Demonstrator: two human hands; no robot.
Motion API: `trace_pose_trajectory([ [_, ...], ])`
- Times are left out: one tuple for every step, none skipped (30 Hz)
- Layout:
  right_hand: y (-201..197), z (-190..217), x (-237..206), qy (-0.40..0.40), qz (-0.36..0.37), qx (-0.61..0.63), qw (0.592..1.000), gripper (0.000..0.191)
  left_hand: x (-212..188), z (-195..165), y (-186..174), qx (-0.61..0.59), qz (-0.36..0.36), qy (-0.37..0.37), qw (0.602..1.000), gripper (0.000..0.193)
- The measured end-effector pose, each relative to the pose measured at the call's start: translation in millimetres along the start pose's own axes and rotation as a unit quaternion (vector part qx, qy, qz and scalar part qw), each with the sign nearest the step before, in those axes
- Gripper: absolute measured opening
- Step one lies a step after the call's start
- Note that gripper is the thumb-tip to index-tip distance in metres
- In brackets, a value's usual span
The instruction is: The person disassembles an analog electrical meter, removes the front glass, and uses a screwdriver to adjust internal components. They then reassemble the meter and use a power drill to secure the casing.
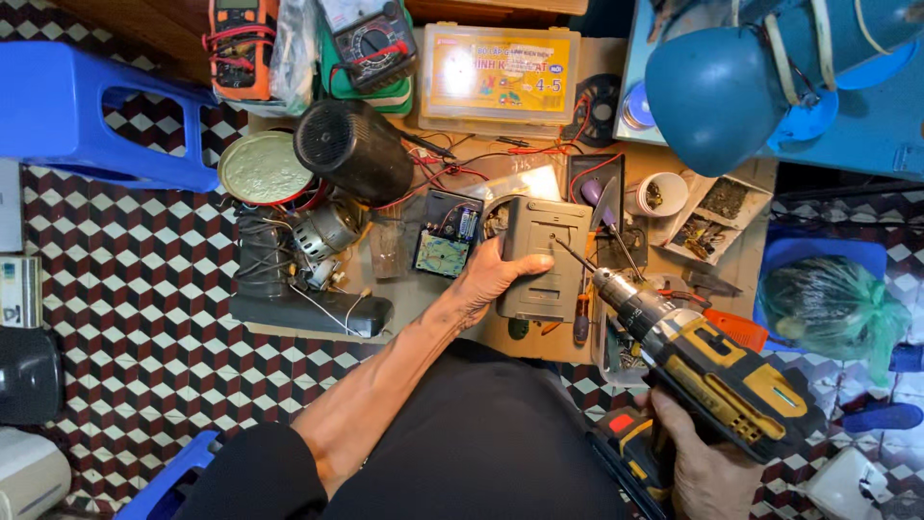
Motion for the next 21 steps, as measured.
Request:
trace_pose_trajectory([
  [4, 8, -1, 0.0, 0.005, 0.011, 1.0, 0.034, -4, -6, 3, -0.002, 0.001, -0.004, 1.0, 0.048],
  [6, 13, -1, 0.004, 0.003, 0.015, 1.0, 0.035, -6, -9, 3, -0.004, 0.002, -0.007, 1.0, 0.049],
  [4, 22, -7, 0.009, 0.001, 0.018, 1.0, 0.035, -16, -17, 3, -0.003, 0.0, -0.007, 1.0, 0.049],
  [5, 20, -5, 0.014, -0.002, 0.023, 1.0, 0.036, -14, -16, 4, -0.002, -0.002, -0.007, 1.0, 0.049],
  [6, 24, -6, 0.011, 0.003, 0.038, 0.999, 0.037, -17, -19, 4, 0.0, -0.003, -0.008, 1.0, 0.049],
  [6, 22, -4, 0.008, 0.007, 0.052, 0.999, 0.039, -17, -20, 5, 0.0, -0.001, -0.01, 1.0, 0.049],
  [6, 21, -4, 0.005, 0.011, 0.068, 0.998, 0.04, -18, -21, 5, 0.0, 0.001, -0.011, 1.0, 0.05],
  [5, 19, -3, 0.008, 0.01, 0.061, 0.998, 0.04, -18, -22, 5, 0.0, 0.003, -0.012, 1.0, 0.05],
  [4, 17, -2, 0.013, 0.009, 0.054, 0.998, 0.039, -19, -22, 4, 0.001, 0.0, -0.008, 1.0, 0.051],
  [4, 16, -3, 0.017, 0.009, 0.048, 0.999, 0.039, -21, -23, 2, 0.003, -0.002, -0.003, 1.0, 0.052],
  [4, 16, -2, 0.018, 0.011, 0.046, 0.999, 0.038, -21, -24, 1, 0.005, -0.004, 0.002, 1.0, 0.052],
  [4, 17, -3, 0.02, 0.013, 0.044, 0.999, 0.037, -22, -24, 0, 0.012, -0.008, 0.003, 1.0, 0.053],
  [4, 20, -3, 0.021, 0.015, 0.041, 0.999, 0.037, -23, -24, -1, 0.02, -0.012, 0.004, 1.0, 0.053],
  [4, 23, -4, 0.016, 0.017, 0.016, 1.0, 0.036, -23, -24, -2, 0.028, -0.016, 0.005, 0.999, 0.054],
  [3, 27, -4, 0.01, 0.018, -0.009, 1.0, 0.036, -23, -24, -3, 0.065, -0.035, 0.023, 0.997, 0.054],
  [2, 31, -4, 0.003, 0.018, -0.034, 0.999, 0.036, -22, -23, -4, 0.102, -0.053, 0.041, 0.993, 0.054],
  [2, 36, -6, -0.017, 0.031, -0.07, 0.997, 0.035, -22, -23, -5, 0.138, -0.072, 0.057, 0.986, 0.054],
  [0, 41, -7, -0.038, 0.043, -0.106, 0.993, 0.035, -21, -22, -6, 0.175, -0.081, 0.087, 0.977, 0.055],
  [-2, 44, -9, -0.058, 0.056, -0.141, 0.987, 0.034, -19, -22, -7, 0.212, -0.089, 0.116, 0.966, 0.056],
  [-2, 48, -11, -0.069, 0.07, -0.131, 0.986, 0.037, -18, -22, -8, 0.248, -0.097, 0.145, 0.953, 0.057],
  [-3, 50, -13, -0.08, 0.083, -0.121, 0.986, 0.04, -18, -21, -10, 0.246, -0.092, 0.148, 0.954, 0.058],
])
Point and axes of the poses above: each hand's wrist, its own x-axis towards the middle knuckle, its own y-axis out of the palm, z = x × y, the point moved 2 cm from there along x, towards the middle knuckle, and after that the axes turned 14 degrees about -z, right-handed, at the moved point
